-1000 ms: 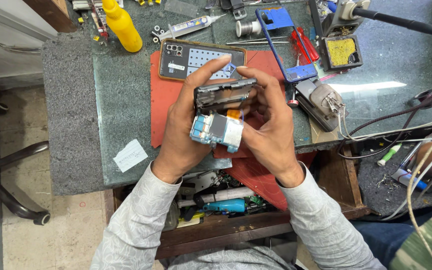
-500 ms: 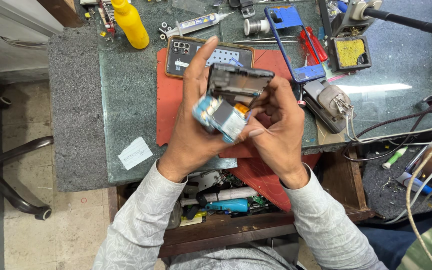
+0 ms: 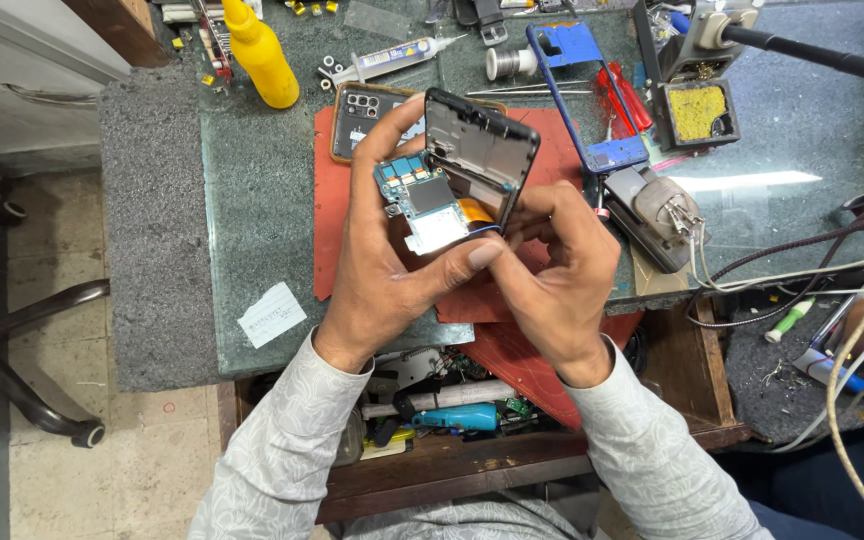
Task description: The person disassembles a smartphone at a repair bench. They pry off the back cover, use a screwdriver to remove screws from the frame, lift out the battery, and separate the main circuit board from the housing, handling the internal components by hand.
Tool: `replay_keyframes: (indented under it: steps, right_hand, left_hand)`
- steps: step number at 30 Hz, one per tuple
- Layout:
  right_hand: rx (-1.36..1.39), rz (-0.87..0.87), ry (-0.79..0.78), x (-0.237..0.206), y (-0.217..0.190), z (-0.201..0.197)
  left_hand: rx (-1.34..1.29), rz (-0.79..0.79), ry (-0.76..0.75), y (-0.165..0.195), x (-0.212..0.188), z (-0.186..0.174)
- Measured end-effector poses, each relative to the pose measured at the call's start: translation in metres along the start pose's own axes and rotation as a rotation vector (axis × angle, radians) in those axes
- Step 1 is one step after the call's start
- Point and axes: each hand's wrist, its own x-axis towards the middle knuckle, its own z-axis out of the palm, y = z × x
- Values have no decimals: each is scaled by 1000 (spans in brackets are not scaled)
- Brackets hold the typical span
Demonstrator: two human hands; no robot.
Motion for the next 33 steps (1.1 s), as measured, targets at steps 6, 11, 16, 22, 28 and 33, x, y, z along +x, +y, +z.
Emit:
replay_keyframes:
  steps: [6, 11, 16, 22, 28, 33]
  right_hand:
    - [18, 12, 32, -1, 1, 1]
    - [142, 133, 4, 1, 2, 1]
    - [268, 204, -35, 3, 5, 0]
    - [285, 223, -59, 3, 11, -1]
    - [317, 236, -69, 1, 13, 0]
    - [317, 212, -71, 2, 14, -1]
  left_hand:
    - [44, 25, 33, 0, 2, 2]
    - [-60, -43, 14, 3, 4, 5]
    - [-155, -72, -20, 8, 8, 6]
    - [1, -6, -20, 12, 8, 5]
    - [-54, -3, -35, 10, 8, 4]
    - [-41, 18, -40, 10, 9, 4]
